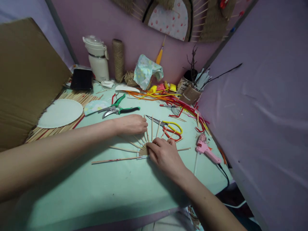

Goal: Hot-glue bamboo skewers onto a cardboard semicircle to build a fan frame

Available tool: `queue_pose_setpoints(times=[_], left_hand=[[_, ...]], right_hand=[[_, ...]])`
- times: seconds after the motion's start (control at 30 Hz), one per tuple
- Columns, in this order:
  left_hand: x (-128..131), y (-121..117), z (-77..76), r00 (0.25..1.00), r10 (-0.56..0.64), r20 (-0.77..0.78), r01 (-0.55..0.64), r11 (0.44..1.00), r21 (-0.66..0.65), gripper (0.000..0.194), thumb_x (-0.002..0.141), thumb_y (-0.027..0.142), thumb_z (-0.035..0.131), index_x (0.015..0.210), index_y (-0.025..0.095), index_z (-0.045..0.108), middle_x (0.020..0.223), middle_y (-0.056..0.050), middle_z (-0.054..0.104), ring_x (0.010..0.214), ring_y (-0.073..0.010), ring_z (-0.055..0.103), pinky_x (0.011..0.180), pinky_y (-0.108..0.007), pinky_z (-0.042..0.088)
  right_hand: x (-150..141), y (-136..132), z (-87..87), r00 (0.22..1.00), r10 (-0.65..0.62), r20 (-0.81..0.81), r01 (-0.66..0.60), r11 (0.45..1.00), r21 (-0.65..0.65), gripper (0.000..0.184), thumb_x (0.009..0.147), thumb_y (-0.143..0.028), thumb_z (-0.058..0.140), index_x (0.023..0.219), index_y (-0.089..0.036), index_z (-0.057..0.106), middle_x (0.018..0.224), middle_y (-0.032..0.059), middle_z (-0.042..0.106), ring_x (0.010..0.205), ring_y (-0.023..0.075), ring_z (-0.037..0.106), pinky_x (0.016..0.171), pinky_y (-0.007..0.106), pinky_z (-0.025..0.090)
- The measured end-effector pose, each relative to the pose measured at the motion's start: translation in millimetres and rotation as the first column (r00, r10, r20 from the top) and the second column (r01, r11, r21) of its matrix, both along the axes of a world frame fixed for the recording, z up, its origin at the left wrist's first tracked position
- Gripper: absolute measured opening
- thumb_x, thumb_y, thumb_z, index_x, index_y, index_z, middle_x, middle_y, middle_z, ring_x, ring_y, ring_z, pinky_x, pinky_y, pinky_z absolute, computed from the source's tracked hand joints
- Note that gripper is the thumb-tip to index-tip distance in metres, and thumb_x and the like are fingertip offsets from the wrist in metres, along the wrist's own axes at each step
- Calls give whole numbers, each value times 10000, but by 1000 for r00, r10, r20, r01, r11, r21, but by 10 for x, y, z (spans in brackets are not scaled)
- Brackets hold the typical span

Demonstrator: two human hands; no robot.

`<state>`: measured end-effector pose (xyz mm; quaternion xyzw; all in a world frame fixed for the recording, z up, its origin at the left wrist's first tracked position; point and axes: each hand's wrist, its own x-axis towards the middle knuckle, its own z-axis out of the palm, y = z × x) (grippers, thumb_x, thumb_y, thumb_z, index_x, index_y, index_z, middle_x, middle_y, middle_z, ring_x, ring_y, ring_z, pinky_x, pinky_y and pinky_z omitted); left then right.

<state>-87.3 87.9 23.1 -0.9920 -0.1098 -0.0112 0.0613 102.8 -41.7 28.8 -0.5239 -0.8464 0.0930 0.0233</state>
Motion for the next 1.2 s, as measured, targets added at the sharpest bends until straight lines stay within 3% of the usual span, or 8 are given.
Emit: queue_pose_setpoints(times=[0.1, 0.17, 0.3, 0.43, 0.67, 0.87, 1.07, 1.2], left_hand=[[-65, 47, 46, 999, 53, 4, -53, 999, -13, 127, 871, 96, 609, 805, 153, 701, 814, -80, 706, 746, -188, 608, 668, -305, 423], [-173, 105, 109, 983, 174, 50, -172, 984, -38, 156, 897, 101, 569, 873, 161, 710, 868, -73, 716, 804, -181, 629, 708, -284, 441], [-489, 188, 276, 852, 469, 231, -466, 882, -71, 294, 968, 191, 442, 1102, 188, 704, 1112, -89, 714, 1020, -200, 641, 835, -300, 473], [-698, 126, 434, 713, 623, 322, -607, 778, -160, 350, 974, 314, 424, 1117, 175, 712, 1123, -98, 713, 1057, -218, 639, 898, -326, 474], [-672, -1, 567, 705, 673, 221, -651, 739, -173, 364, 972, 351, 407, 1111, 214, 715, 1118, -51, 722, 1053, -190, 646, 897, -283, 461], [-585, -13, 543, 698, 705, 121, -683, 708, -181, 334, 949, 299, 440, 1102, 209, 723, 1115, -54, 727, 1013, -194, 655, 838, -275, 463], [-538, -24, 517, 718, 692, 80, -667, 716, -205, 321, 946, 294, 466, 1125, 211, 720, 1109, -52, 740, 973, -187, 658, 803, -267, 448], [-497, -23, 486, 733, 680, 35, -657, 720, -225, 296, 944, 282, 488, 1103, 200, 723, 1102, -54, 742, 975, -191, 663, 812, -269, 450]], right_hand=[[-5, 0, 0, 1000, -4, -7, 4, 1000, 4, 235, 1030, -250, 477, 1093, -248, 703, 1001, 37, 677, 944, 198, 602, 794, 356, 232], [-5, -2, -7, 1000, -5, -16, 6, 1000, 7, 221, 1025, -244, 485, 1074, -244, 700, 998, 35, 675, 937, 194, 599, 789, 350, 231], [-4, 6, -30, 999, 3, -36, -2, 1000, 19, 204, 1014, -227, 495, 1052, -235, 695, 983, 35, 671, 920, 187, 591, 780, 339, 230], [-5, 18, -47, 999, 8, -51, -6, 999, 37, 198, 1006, -218, 495, 1007, -229, 693, 955, 31, 666, 893, 181, 587, 776, 336, 232], [1, 15, -41, 997, 23, -73, -20, 999, 47, 225, 1012, -221, 474, 1020, -235, 698, 933, 30, 656, 880, 178, 583, 785, 337, 238], [-2, 29, -21, 998, 23, -64, -21, 999, 33, 237, 1017, -218, 458, 991, -227, 693, 929, 34, 659, 876, 178, 590, 779, 338, 238], [32, 1, 56, 997, -4, -73, 2, 1000, -17, 190, 994, -166, 471, 1101, -217, 620, 971, 24, 679, 883, 175, 592, 804, 330, 239], [65, -9, 73, 997, -2, -77, -2, 999, -42, 163, 993, -150, 463, 1004, -206, 616, 984, 27, 688, 880, 172, 590, 803, 328, 237]])
